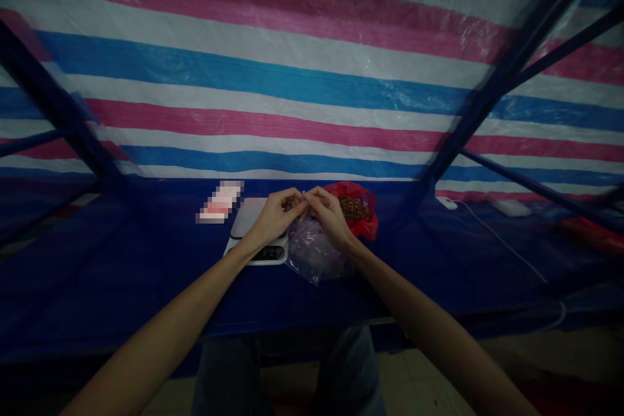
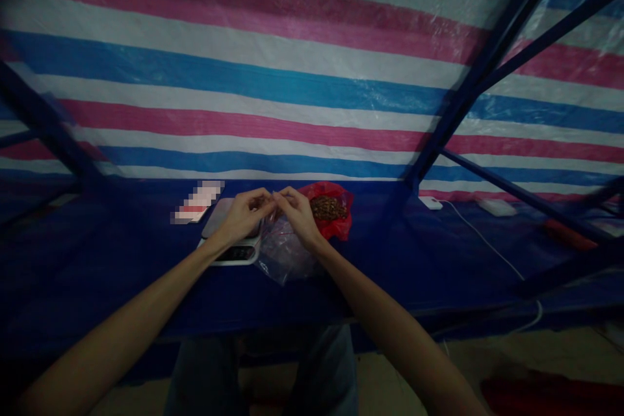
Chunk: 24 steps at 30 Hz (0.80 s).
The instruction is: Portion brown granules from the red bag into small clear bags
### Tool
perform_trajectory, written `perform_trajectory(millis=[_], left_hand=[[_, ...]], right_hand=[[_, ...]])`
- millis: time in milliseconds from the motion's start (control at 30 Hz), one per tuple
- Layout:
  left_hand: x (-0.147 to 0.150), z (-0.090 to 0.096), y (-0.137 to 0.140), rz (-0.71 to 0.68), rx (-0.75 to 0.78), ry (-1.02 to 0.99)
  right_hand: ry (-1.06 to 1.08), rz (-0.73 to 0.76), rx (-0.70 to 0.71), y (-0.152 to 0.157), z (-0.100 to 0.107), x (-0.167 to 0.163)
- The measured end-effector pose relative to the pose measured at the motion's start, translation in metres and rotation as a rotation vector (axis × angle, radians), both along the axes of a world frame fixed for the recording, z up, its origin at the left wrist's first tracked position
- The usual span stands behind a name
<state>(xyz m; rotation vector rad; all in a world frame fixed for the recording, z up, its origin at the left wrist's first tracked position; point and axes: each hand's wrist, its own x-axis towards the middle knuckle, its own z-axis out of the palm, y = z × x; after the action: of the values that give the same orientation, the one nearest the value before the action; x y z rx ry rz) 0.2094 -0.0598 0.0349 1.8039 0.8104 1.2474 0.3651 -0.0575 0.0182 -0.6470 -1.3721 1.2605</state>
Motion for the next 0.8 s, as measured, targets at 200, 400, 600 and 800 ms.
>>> perform_trajectory(millis=[200,400,600,800], left_hand=[[0.0003,-0.0014,-0.0008,0.007,0.018,0.085],[-0.0029,0.0011,0.0016,-0.007,0.008,0.019],[-0.0013,0.0026,-0.0010,0.037,0.032,0.042],[-0.0029,0.0002,0.0013,0.013,0.040,0.024]], right_hand=[[0.003,-0.001,-0.020,0.0022,-0.0003,0.0015],[0.045,0.050,0.021,0.0050,-0.0012,0.0031],[-0.007,0.016,0.008,0.0036,0.0020,0.0039],[0.032,0.101,-0.013,0.0049,0.0019,0.0064]])
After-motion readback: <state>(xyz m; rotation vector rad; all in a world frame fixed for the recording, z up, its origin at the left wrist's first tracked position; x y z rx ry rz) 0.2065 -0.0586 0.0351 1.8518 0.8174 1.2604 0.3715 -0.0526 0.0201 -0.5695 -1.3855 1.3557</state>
